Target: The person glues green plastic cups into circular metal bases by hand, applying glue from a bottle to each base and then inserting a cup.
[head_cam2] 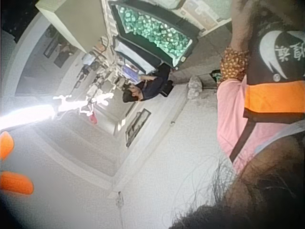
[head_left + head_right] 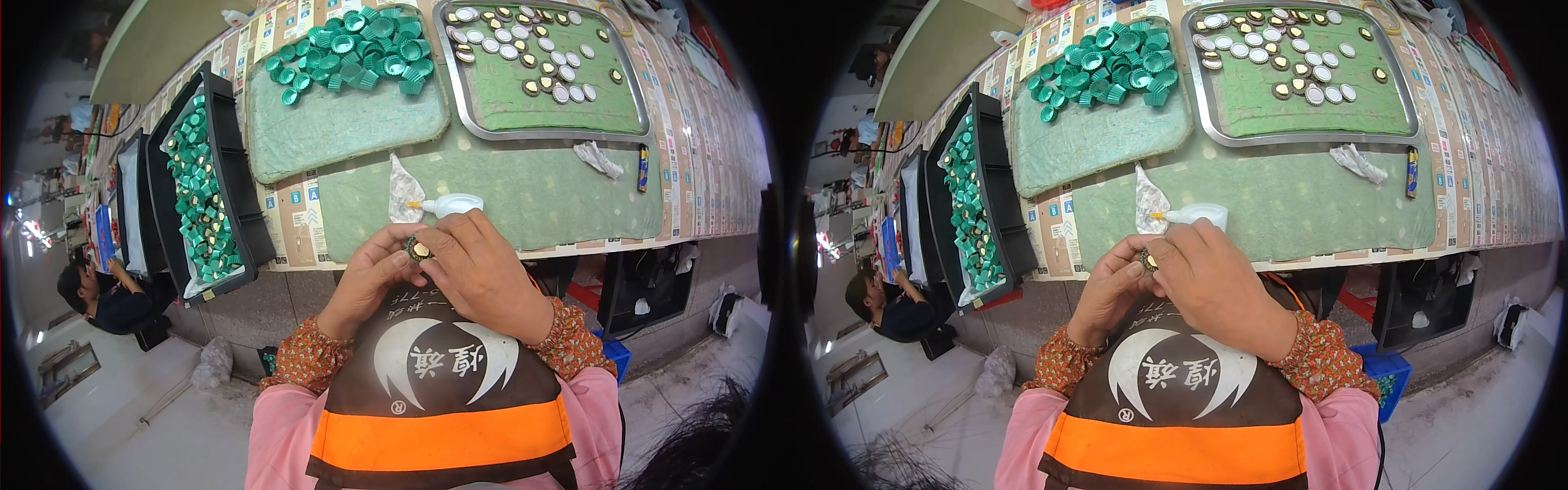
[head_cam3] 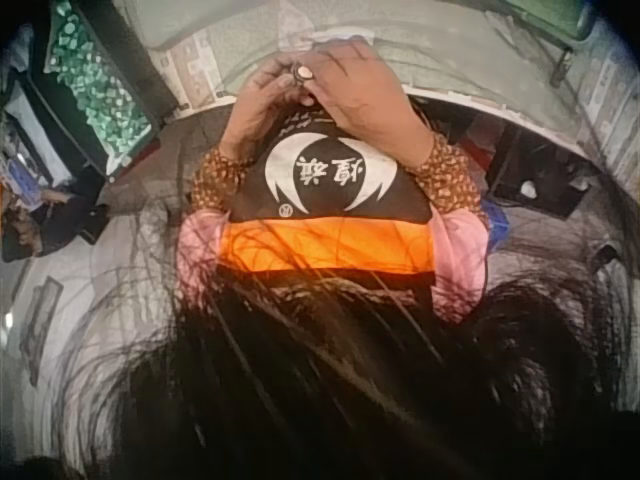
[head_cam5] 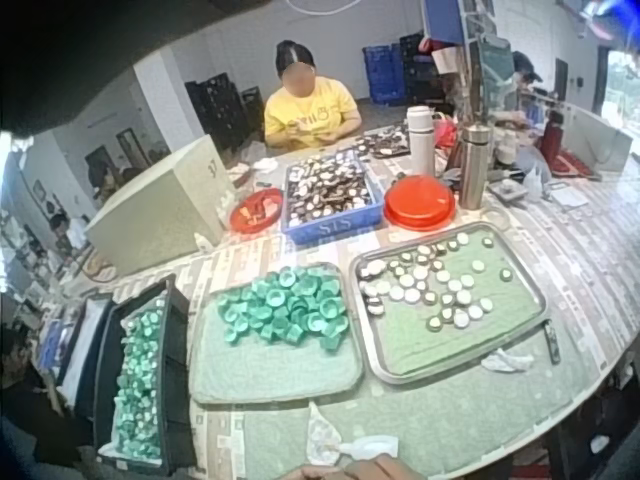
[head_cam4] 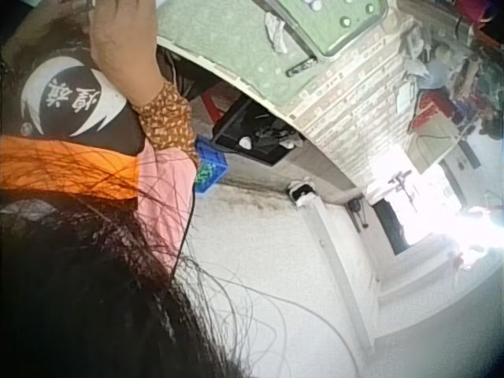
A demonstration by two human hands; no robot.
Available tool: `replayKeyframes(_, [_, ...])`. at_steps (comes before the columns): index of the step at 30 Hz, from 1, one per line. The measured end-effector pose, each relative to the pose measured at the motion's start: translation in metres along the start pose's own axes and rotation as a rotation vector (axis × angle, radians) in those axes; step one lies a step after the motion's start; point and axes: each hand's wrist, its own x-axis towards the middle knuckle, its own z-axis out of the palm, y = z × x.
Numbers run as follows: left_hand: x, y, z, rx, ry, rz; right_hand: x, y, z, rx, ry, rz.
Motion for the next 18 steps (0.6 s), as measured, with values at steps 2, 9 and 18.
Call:
replayKeyframes(2, [0.0,-0.001,0.0,-0.012,-0.004,-0.009,0.0,0.001,0.0,-0.007,-0.003,-0.001])
replayKeyframes(9, [-0.004,0.001,0.011,0.042,0.031,0.027,-0.004,-0.001,0.004,0.0,-0.033,0.027])
replayKeyframes(18, [-0.004,0.002,0.02,0.319,0.079,0.04,-0.011,0.006,0.018,0.091,-0.008,0.053])
